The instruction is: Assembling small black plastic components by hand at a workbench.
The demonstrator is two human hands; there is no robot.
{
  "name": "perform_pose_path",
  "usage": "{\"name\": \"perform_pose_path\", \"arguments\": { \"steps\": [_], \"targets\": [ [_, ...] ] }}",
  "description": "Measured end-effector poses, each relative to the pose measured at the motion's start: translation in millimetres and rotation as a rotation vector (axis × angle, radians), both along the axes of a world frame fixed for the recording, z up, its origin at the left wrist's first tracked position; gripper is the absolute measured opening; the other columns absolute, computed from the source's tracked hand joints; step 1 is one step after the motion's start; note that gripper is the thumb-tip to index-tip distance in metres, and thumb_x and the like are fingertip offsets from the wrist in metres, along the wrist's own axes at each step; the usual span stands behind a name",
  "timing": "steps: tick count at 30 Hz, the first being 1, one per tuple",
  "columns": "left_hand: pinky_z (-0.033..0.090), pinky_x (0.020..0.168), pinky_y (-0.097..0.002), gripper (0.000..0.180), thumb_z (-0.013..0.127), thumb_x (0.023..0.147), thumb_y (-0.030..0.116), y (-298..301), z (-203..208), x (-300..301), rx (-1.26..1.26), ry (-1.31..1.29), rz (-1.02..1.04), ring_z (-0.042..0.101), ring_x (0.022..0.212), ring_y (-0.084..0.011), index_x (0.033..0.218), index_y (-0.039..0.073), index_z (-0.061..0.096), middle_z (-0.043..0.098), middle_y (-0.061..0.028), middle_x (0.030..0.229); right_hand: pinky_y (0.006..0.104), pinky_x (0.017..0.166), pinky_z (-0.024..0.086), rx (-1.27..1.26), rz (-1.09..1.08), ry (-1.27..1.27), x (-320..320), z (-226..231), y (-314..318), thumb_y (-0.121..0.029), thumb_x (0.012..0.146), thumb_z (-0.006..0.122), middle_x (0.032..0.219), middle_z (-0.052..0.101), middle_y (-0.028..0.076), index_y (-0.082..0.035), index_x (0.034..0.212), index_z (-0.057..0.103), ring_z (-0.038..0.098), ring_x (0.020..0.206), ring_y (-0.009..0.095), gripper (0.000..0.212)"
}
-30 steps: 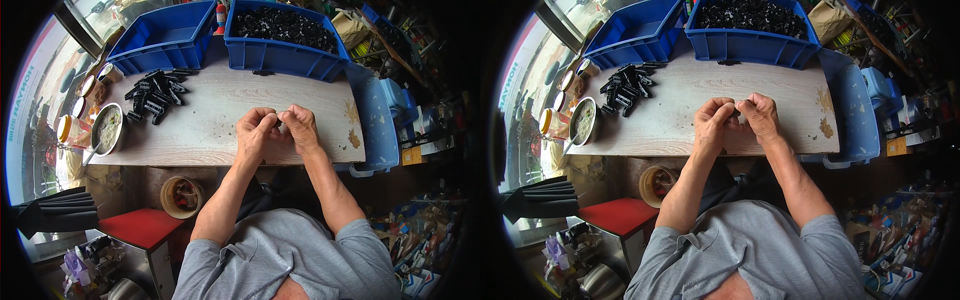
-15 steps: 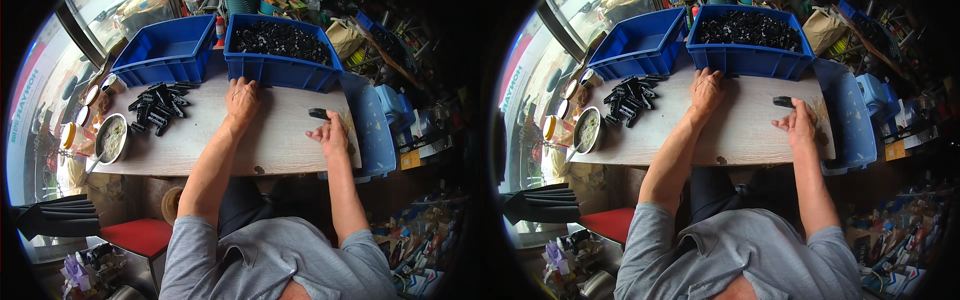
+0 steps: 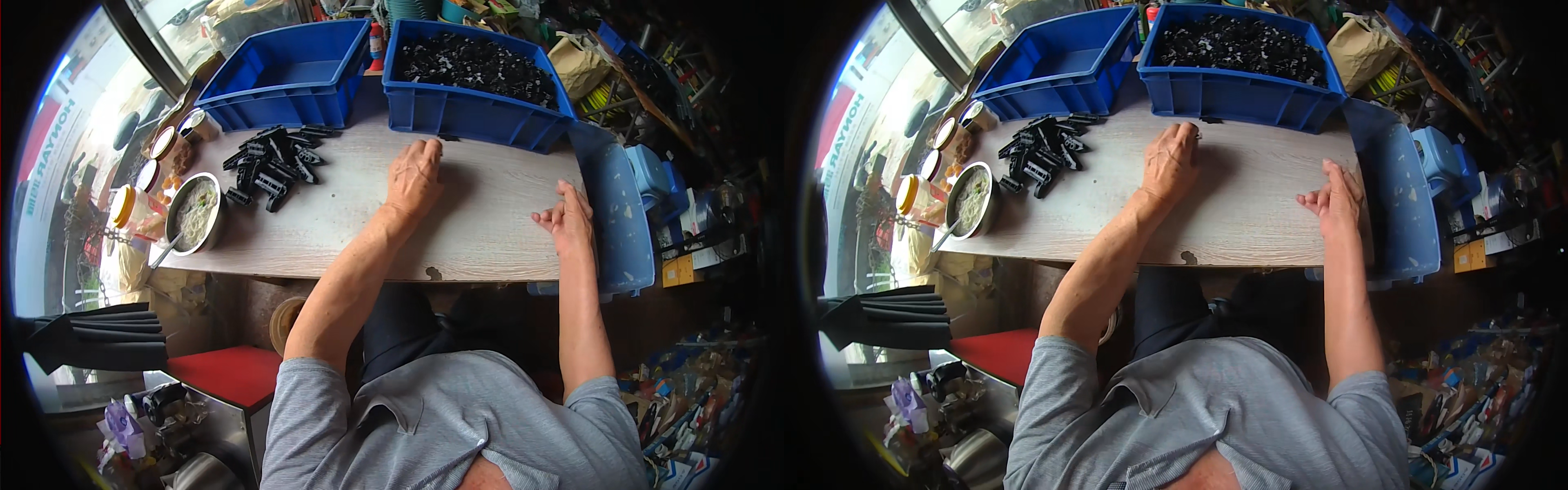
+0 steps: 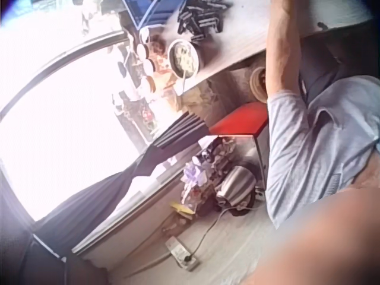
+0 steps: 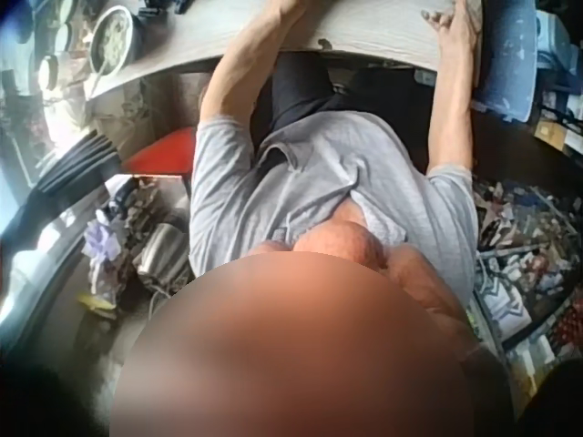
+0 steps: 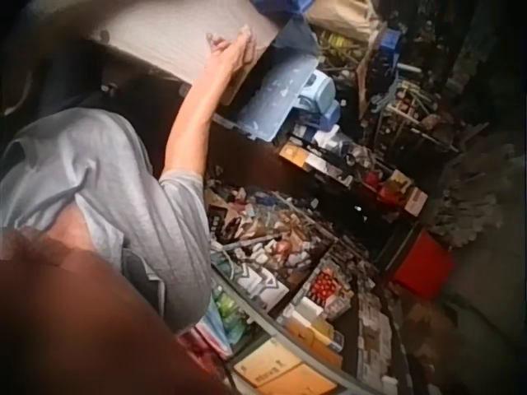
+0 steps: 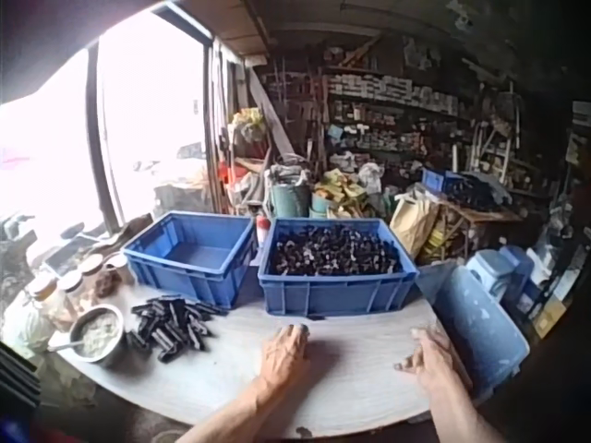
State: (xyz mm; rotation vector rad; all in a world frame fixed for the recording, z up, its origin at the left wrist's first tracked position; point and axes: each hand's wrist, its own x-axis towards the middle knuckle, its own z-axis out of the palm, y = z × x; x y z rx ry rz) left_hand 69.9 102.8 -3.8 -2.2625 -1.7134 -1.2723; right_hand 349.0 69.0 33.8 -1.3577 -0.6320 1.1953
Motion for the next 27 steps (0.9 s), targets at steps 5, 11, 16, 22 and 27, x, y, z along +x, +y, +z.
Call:
{"name": "perform_pose_path", "arguments": {
  "steps": [5,11,16,22,27],
  "targets": [
    [0.049,0.071,-0.0431,0.014,0.065,0.082,0.001,-38.9,10.5,21.7,0.151,-0.205,-0.163,0.060,0.081,-0.0351,0.094,0.005,0.057,0.061,-0.0140,0.085,0.0409,0.059,0.058,-0.045,0.427,-0.071,-56.5,7.2,-5.0,-0.034,0.088,0.070,0.047,0.042,0.001,-0.004,0.102,0.062,0.053,0.046,0.016,0.034],
    [0.051,0.073,-0.0419,0.025,0.065,0.080,-0.003,-76.8,12.2,32.1,0.124,-0.265,-0.245,0.062,0.084,-0.0348,0.103,0.004,0.056,0.063,-0.0137,0.090,0.0338,0.047,0.054,0.035,0.705,-0.035,-80.7,0.4,-7.4,-0.030,0.085,0.076,0.047,0.046,0.001,-0.005,0.090,0.066,0.049,0.040,0.014,0.028],
    [0.051,0.079,-0.0418,0.029,0.068,0.078,-0.002,-84.5,16.9,22.9,0.060,-0.295,-0.273,0.061,0.091,-0.0355,0.104,0.004,0.057,0.063,-0.0152,0.099,0.0322,0.045,0.053,0.071,0.689,-0.041,-86.3,-4.7,-11.0,-0.025,0.086,0.076,0.046,0.046,0.001,-0.004,0.090,0.066,0.047,0.038,0.012,0.024],
    [0.047,0.088,-0.0414,0.035,0.076,0.075,0.003,-110.0,19.7,-80.9,0.230,-0.202,0.524,0.058,0.103,-0.0332,0.108,0.002,0.064,0.064,-0.0178,0.106,0.0344,0.045,0.054,0.131,0.610,-0.029,-85.6,-9.9,-15.3,-0.025,0.087,0.074,0.046,0.046,0.001,-0.008,0.089,0.062,0.051,0.039,0.014,0.020],
    [0.048,0.086,-0.0428,0.029,0.072,0.081,0.023,-107.3,3.7,-171.1,-0.001,0.076,0.819,0.059,0.099,-0.0332,0.105,0.007,0.068,0.067,-0.0118,0.104,0.0335,0.042,0.054,0.120,0.601,-0.036,-90.5,-10.3,-13.2,-0.025,0.087,0.074,0.047,0.048,0.001,-0.009,0.089,0.062,0.055,0.041,0.014,0.020]
  ]
}}
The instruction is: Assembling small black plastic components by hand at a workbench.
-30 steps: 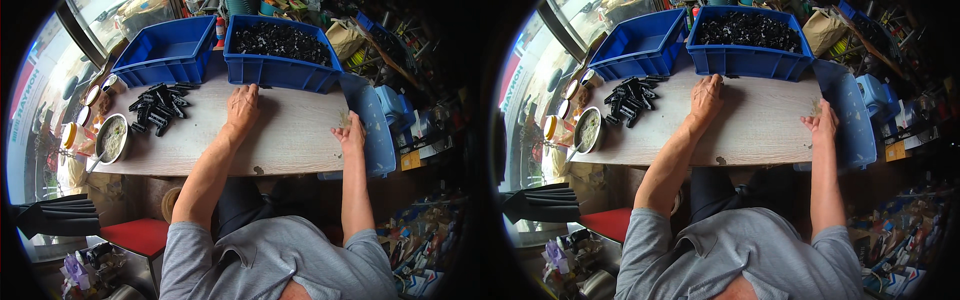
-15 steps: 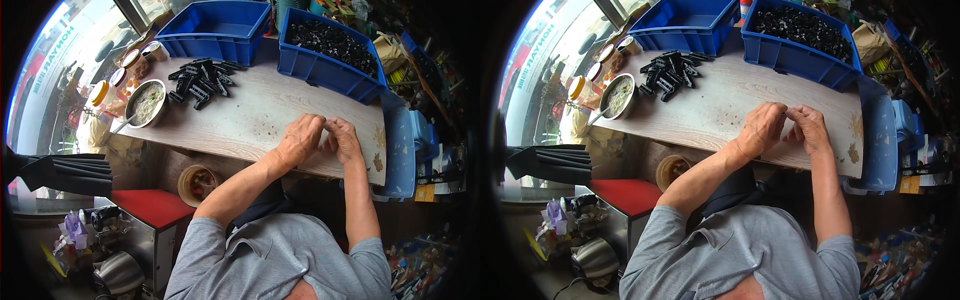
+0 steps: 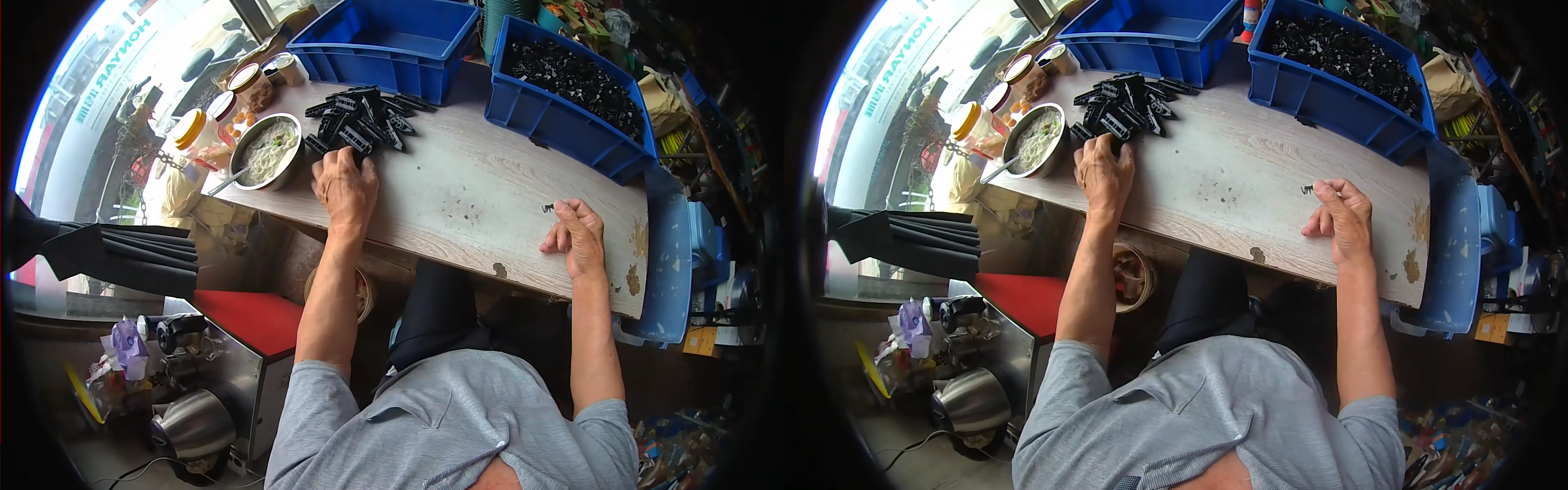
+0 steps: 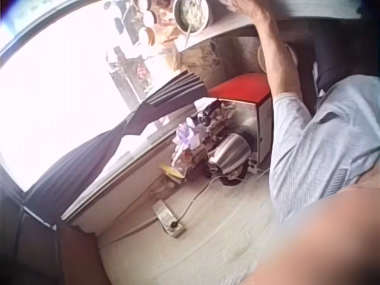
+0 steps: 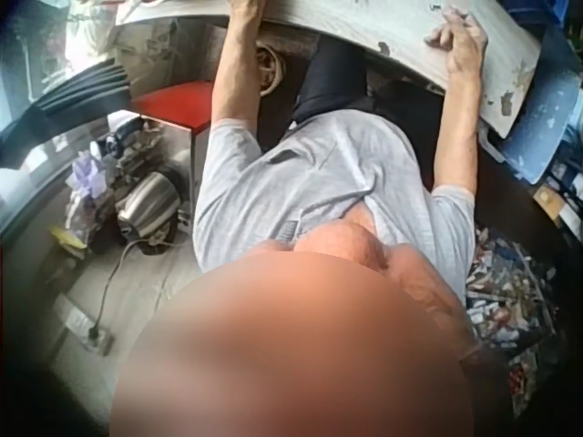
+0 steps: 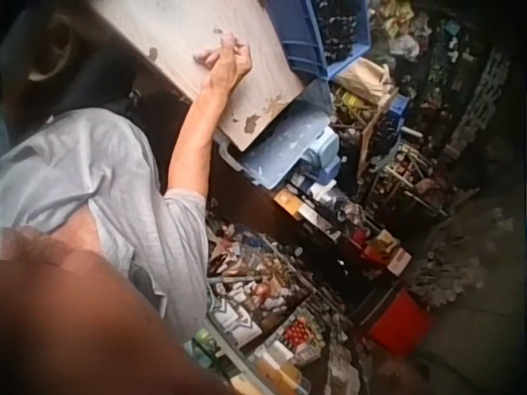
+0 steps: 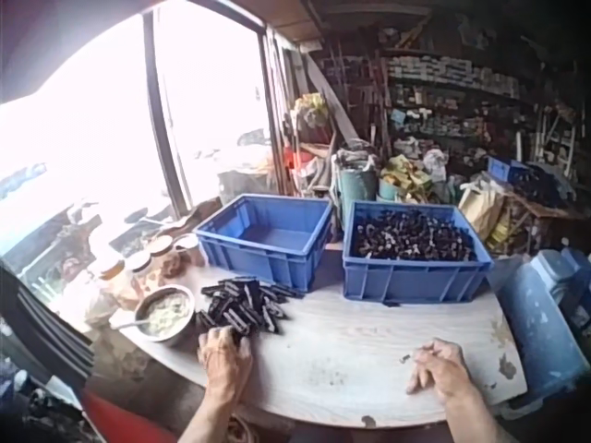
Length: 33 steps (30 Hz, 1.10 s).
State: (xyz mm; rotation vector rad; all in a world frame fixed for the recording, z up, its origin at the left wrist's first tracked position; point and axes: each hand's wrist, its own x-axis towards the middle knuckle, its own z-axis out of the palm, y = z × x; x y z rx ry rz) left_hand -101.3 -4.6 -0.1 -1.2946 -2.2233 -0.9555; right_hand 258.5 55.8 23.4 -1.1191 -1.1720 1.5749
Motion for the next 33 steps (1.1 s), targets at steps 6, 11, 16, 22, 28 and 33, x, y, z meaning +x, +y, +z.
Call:
{"name": "perform_pose_path", "arguments": {
  "steps": [6,11,16,22,28,33],
  "targets": [
    [0.050,0.080,-0.0417,0.021,0.070,0.082,0.023,12.2,-2.5,9.3,-0.064,-0.016,-0.171,0.063,0.086,-0.0336,0.095,0.008,0.066,0.068,-0.0112,0.093,0.0329,0.043,0.056,0.000,-0.024,0.001,0.7,-1.9,-0.3,-0.025,0.088,0.073,0.047,0.049,0.001,-0.009,0.090,0.062,0.056,0.042,0.014,0.019],
    [0.050,0.066,-0.0404,0.019,0.068,0.087,0.020,7.9,-2.1,50.0,0.024,-0.252,-0.324,0.066,0.073,-0.0322,0.095,0.003,0.064,0.070,-0.0139,0.083,0.0326,0.044,0.056,-0.002,-0.037,0.003,1.8,-0.3,-2.6,-0.025,0.088,0.073,0.048,0.050,0.001,-0.009,0.090,0.062,0.057,0.043,0.013,0.019],
    [0.050,0.065,-0.0232,0.021,0.068,0.089,0.008,2.7,-7.9,90.2,0.228,-0.887,-0.592,0.059,0.073,-0.0083,0.107,-0.001,0.061,0.062,-0.0026,0.085,0.0354,0.049,0.058,-0.008,-0.049,0.007,-1.3,1.7,-3.8,-0.026,0.088,0.072,0.048,0.049,0.001,-0.010,0.090,0.063,0.057,0.046,0.014,0.018],
    [0.056,0.061,-0.0241,0.026,0.069,0.089,0.004,-4.8,1.9,148.1,0.250,-1.511,-0.852,0.061,0.072,-0.0093,0.113,-0.001,0.059,0.064,-0.0048,0.085,0.0456,0.057,0.060,0.006,-0.040,0.213,-14.4,-2.3,-8.8,-0.025,0.090,0.071,0.049,0.049,0.002,-0.012,0.093,0.065,0.058,0.050,0.017,0.014],
    [0.054,0.058,-0.0226,0.024,0.070,0.087,0.002,3.3,1.1,174.0,0.168,-1.655,-0.946,0.062,0.064,-0.0095,0.109,-0.004,0.061,0.066,-0.0063,0.082,0.0348,0.060,0.055,0.056,0.005,0.264,-24.9,-6.1,-12.8,-0.024,0.090,0.072,0.055,0.053,0.000,-0.012,0.095,0.067,0.055,0.054,0.014,0.014],
    [0.050,0.058,-0.0208,0.022,0.071,0.086,0.003,6.7,1.0,183.3,0.075,-1.653,-1.017,0.060,0.064,-0.0076,0.106,-0.004,0.063,0.067,-0.0054,0.079,0.0184,0.052,0.038,0.063,0.034,0.242,-22.8,-9.3,-12.3,-0.019,0.087,0.076,0.076,0.063,-0.005,-0.011,0.094,0.070,0.049,0.054,0.005,0.012]
  ]
}}
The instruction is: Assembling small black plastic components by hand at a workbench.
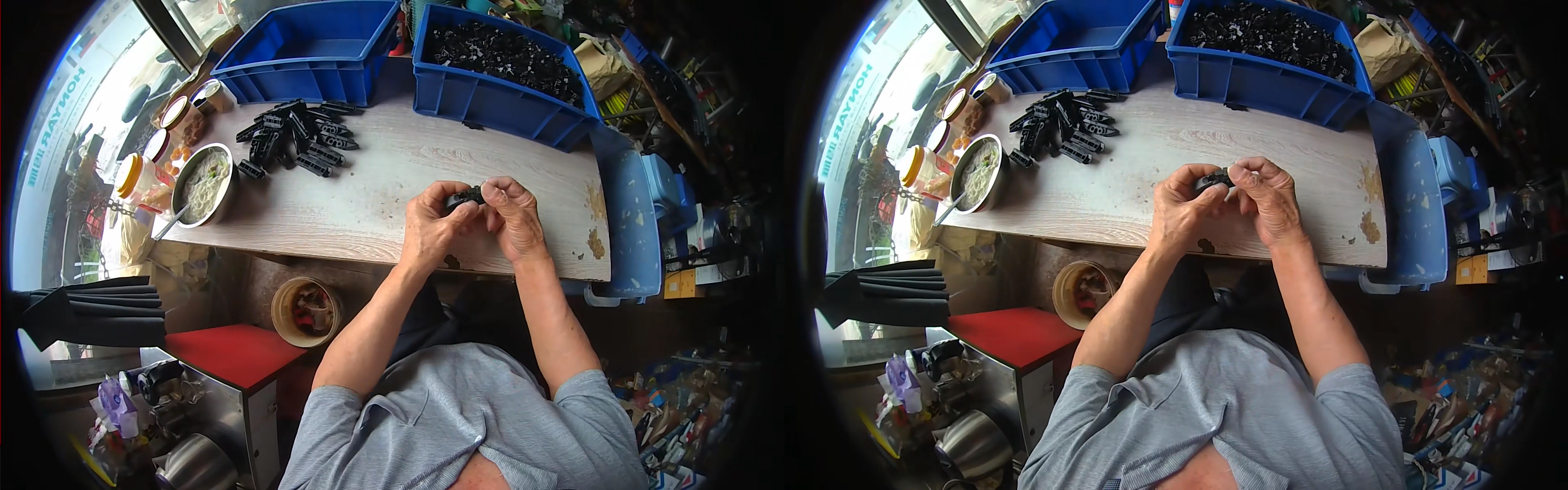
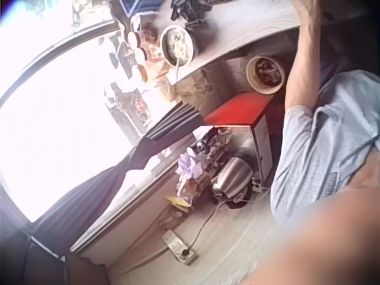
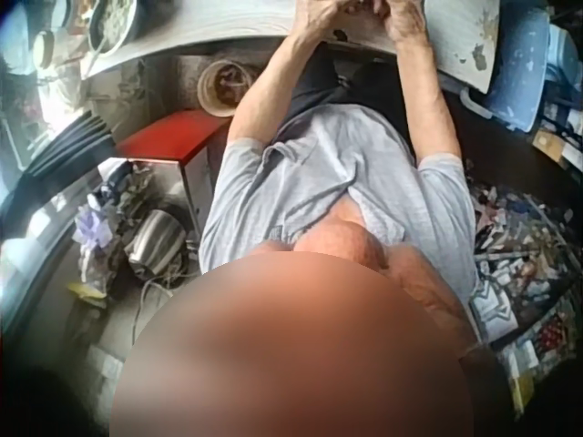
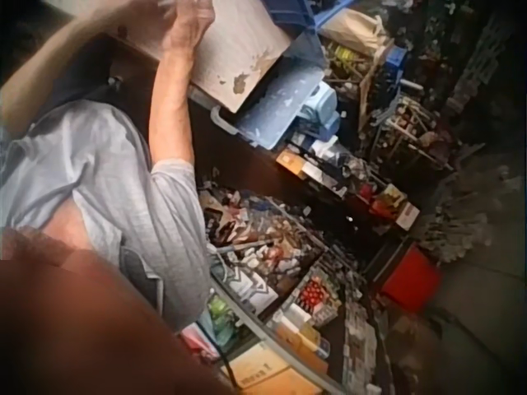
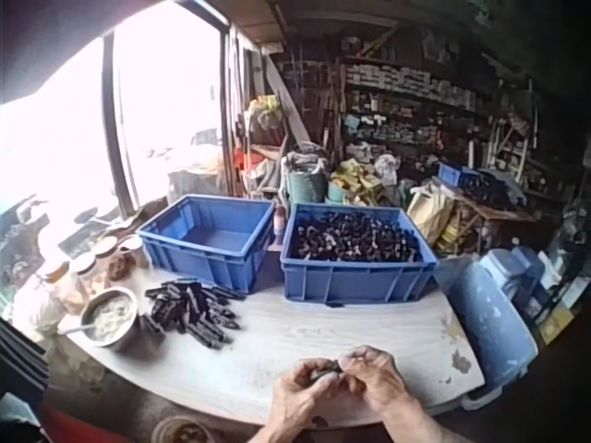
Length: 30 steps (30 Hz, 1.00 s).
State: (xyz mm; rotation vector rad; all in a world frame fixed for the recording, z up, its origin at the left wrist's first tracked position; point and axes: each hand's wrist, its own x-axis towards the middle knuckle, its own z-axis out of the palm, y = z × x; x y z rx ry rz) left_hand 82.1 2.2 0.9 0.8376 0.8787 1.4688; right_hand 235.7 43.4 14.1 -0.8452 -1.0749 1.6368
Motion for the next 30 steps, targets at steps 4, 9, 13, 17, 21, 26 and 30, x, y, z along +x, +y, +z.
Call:
{"name": "perform_pose_path", "arguments": {
  "steps": [4,9,13,17,21,26,30],
  "targets": [
    [0.051,0.062,-0.0218,0.023,0.072,0.086,0.004,-0.1,7.5,-0.2,-0.051,0.079,-0.026,0.060,0.066,-0.0086,0.106,-0.004,0.064,0.067,-0.0050,0.080,0.0178,0.051,0.037,0.006,0.008,-0.027,0.8,1.1,-1.4,-0.020,0.086,0.077,0.076,0.064,-0.005,-0.011,0.094,0.071,0.048,0.054,0.003,0.014],
    [0.051,0.061,-0.0212,0.023,0.071,0.087,0.007,-0.3,5.9,-2.4,-0.058,0.091,-0.030,0.061,0.067,-0.0081,0.105,-0.005,0.064,0.067,-0.0049,0.081,0.0180,0.051,0.037,-0.014,0.047,-0.098,0.0,6.2,0.5,-0.021,0.085,0.078,0.076,0.064,-0.004,-0.010,0.093,0.070,0.048,0.054,0.003,0.016],
    [0.050,0.061,-0.0214,0.021,0.069,0.089,0.012,-1.7,15.8,-4.3,-0.143,0.063,-0.011,0.061,0.065,-0.0078,0.100,-0.006,0.065,0.067,-0.0047,0.080,0.0181,0.051,0.037,-0.050,0.062,-0.063,0.2,5.7,0.2,-0.021,0.084,0.079,0.075,0.063,-0.004,-0.010,0.093,0.070,0.049,0.055,0.004,0.016],
    [0.050,0.060,-0.0217,0.020,0.067,0.090,0.014,0.2,20.1,-1.3,-0.181,0.028,0.029,0.060,0.063,-0.0077,0.096,-0.006,0.066,0.066,-0.0048,0.078,0.0185,0.052,0.039,-0.041,0.036,-0.106,-2.2,8.9,-0.7,-0.023,0.086,0.077,0.071,0.061,-0.003,-0.009,0.092,0.068,0.048,0.053,0.005,0.018],
    [0.052,0.057,-0.0225,0.018,0.067,0.089,0.012,1.6,14.7,-1.1,-0.162,-0.020,0.062,0.060,0.060,-0.0088,0.093,-0.006,0.066,0.066,-0.0060,0.077,0.0212,0.051,0.040,-0.032,-0.006,-0.188,-8.8,18.7,-3.2,-0.027,0.084,0.077,0.067,0.060,-0.001,-0.007,0.084,0.066,0.048,0.051,0.006,0.023],
    [0.054,0.054,-0.0236,0.014,0.066,0.088,0.008,-3.1,18.6,-2.2,-0.151,-0.091,0.116,0.061,0.059,-0.0106,0.091,-0.006,0.065,0.065,-0.0077,0.076,0.0233,0.046,0.043,-0.110,0.094,-0.296,-6.3,20.8,2.3,-0.035,0.085,0.074,0.062,0.055,-0.001,-0.008,0.077,0.060,0.047,0.047,0.008,0.032],
    [0.055,0.054,-0.0243,0.011,0.065,0.088,0.006,-5.1,19.3,-4.6,-0.152,-0.130,0.099,0.061,0.058,-0.0110,0.091,-0.005,0.064,0.064,-0.0078,0.075,0.0248,0.038,0.040,-0.005,0.056,-0.282,-13.8,14.6,-4.6,-0.036,0.086,0.073,0.058,0.052,-0.001,-0.010,0.070,0.056,0.045,0.042,0.008,0.035]
  ]
}}
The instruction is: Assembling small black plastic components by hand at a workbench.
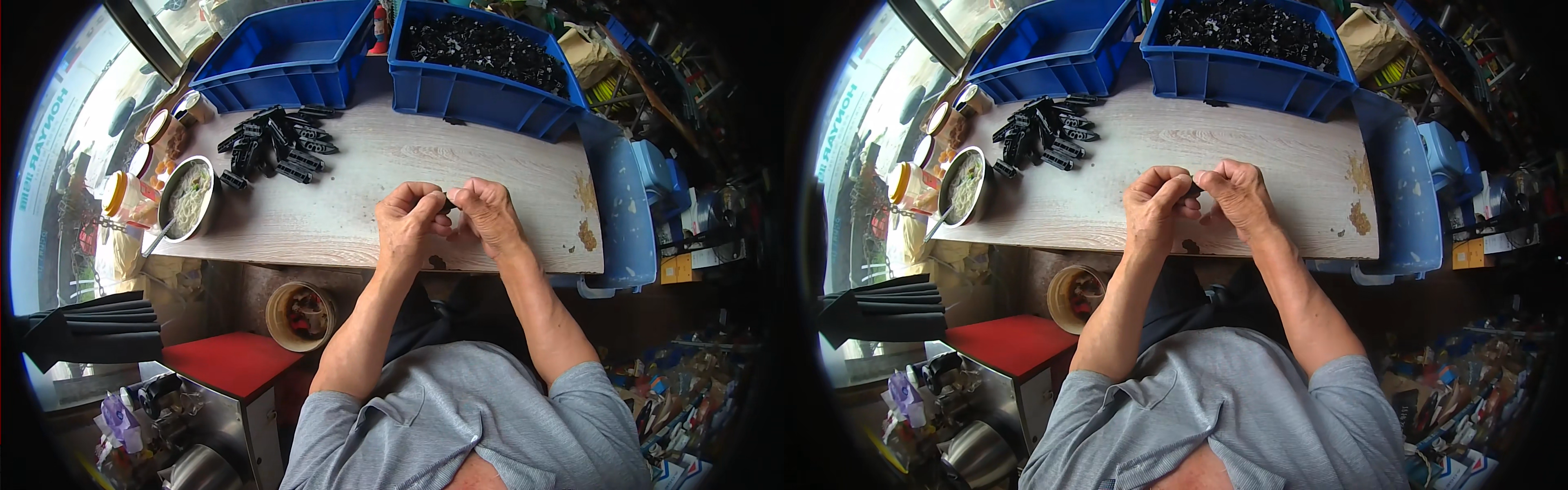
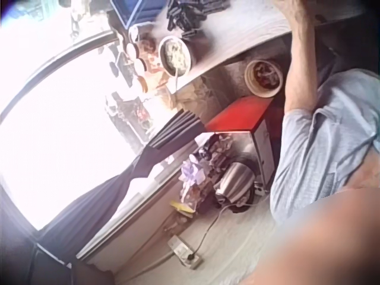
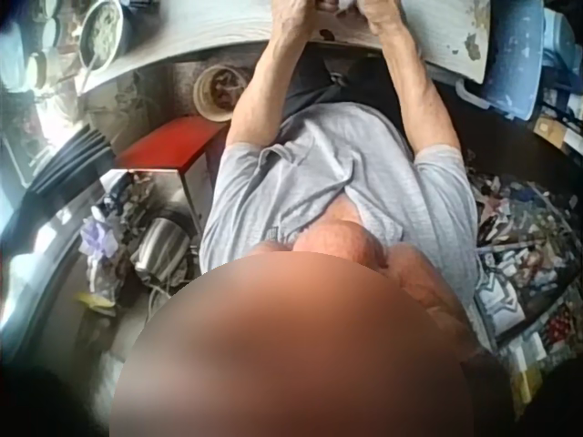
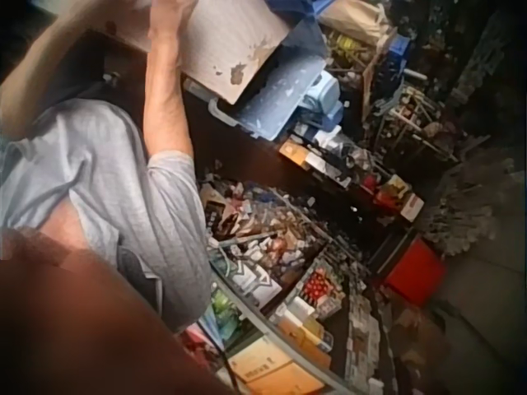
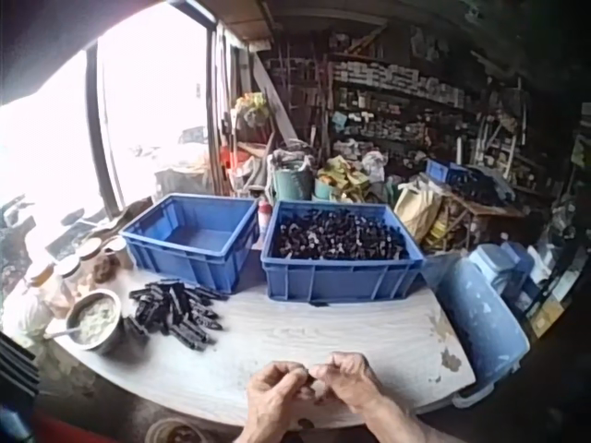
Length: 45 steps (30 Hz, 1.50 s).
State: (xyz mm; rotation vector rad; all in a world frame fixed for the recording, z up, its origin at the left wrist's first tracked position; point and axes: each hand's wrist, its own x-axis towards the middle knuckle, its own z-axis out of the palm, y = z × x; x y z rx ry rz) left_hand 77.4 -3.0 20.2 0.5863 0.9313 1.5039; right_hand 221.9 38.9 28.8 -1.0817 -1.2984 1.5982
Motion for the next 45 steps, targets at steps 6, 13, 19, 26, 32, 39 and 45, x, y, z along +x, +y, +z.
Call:
{"name": "perform_pose_path", "arguments": {
  "steps": [6,13,19,26,32,39,45],
  "targets": [
    [0.054,0.055,-0.0235,0.013,0.064,0.089,0.008,1.8,-1.8,-1.5,0.011,0.030,-0.059,0.061,0.060,-0.0103,0.094,-0.004,0.064,0.065,-0.0068,0.077,0.0237,0.039,0.039,0.008,-0.061,0.011,-2.2,2.9,-4.9,-0.035,0.087,0.072,0.057,0.050,-0.002,-0.012,0.067,0.053,0.046,0.043,0.007,0.036],
    [0.052,0.068,-0.0353,0.031,0.068,0.088,0.025,42.6,1.1,-3.1,0.206,0.804,0.070,0.065,0.072,-0.0213,0.114,0.007,0.066,0.067,-0.0107,0.085,0.0293,0.044,0.051,-0.034,-0.131,0.125,17.1,-1.9,-1.4,-0.028,0.090,0.067,0.052,0.044,-0.004,-0.012,0.073,0.055,0.048,0.043,0.009,0.026],
    [0.049,0.076,-0.0432,0.025,0.065,0.089,0.026,120.9,-7.4,0.5,0.360,1.664,0.229,0.060,0.091,-0.0331,0.111,0.017,0.069,0.065,-0.0131,0.092,0.0489,0.059,0.061,-0.086,-0.480,0.122,78.1,4.6,14.3,-0.030,0.087,0.067,0.043,0.035,-0.001,-0.012,0.073,0.057,0.053,0.044,0.015,0.025],
    [0.051,0.078,-0.0433,0.016,0.065,0.082,0.015,142.0,-23.7,7.4,0.390,1.764,0.235,0.059,0.092,-0.0331,0.098,0.012,0.068,0.063,-0.0123,0.092,0.0531,0.072,0.058,-0.146,-0.998,0.109,180.4,16.0,34.4,-0.036,0.085,0.071,0.045,0.034,0.003,-0.003,0.100,0.055,0.052,0.049,0.022,0.040],
    [0.051,0.080,-0.0426,0.014,0.065,0.080,0.010,131.1,-29.0,4.5,0.507,1.743,0.123,0.060,0.094,-0.0320,0.094,0.008,0.066,0.065,-0.0112,0.094,0.0513,0.073,0.058,-0.176,-0.950,0.083,170.0,14.0,34.6,-0.033,0.085,0.072,0.046,0.036,0.002,-0.006,0.102,0.057,0.052,0.050,0.020,0.035],
    [0.051,0.083,-0.0413,0.026,0.068,0.075,0.008,113.8,-20.5,11.4,0.530,1.646,0.190,0.060,0.094,-0.0321,0.100,0.010,0.067,0.066,-0.0112,0.096,0.0439,0.063,0.060,-0.146,-0.596,0.021,107.4,4.6,27.2,-0.025,0.086,0.072,0.046,0.040,-0.001,-0.009,0.085,0.060,0.053,0.047,0.015,0.020],
    [0.052,0.080,-0.0393,0.026,0.069,0.074,0.007,124.7,-27.0,11.4,0.629,1.696,0.137,0.060,0.094,-0.0297,0.100,0.010,0.067,0.066,-0.0096,0.092,0.0406,0.056,0.059,-0.151,-0.463,-0.014,81.3,1.5,32.0,-0.022,0.086,0.072,0.045,0.042,-0.001,-0.008,0.086,0.060,0.052,0.042,0.013,0.018]
  ]
}}
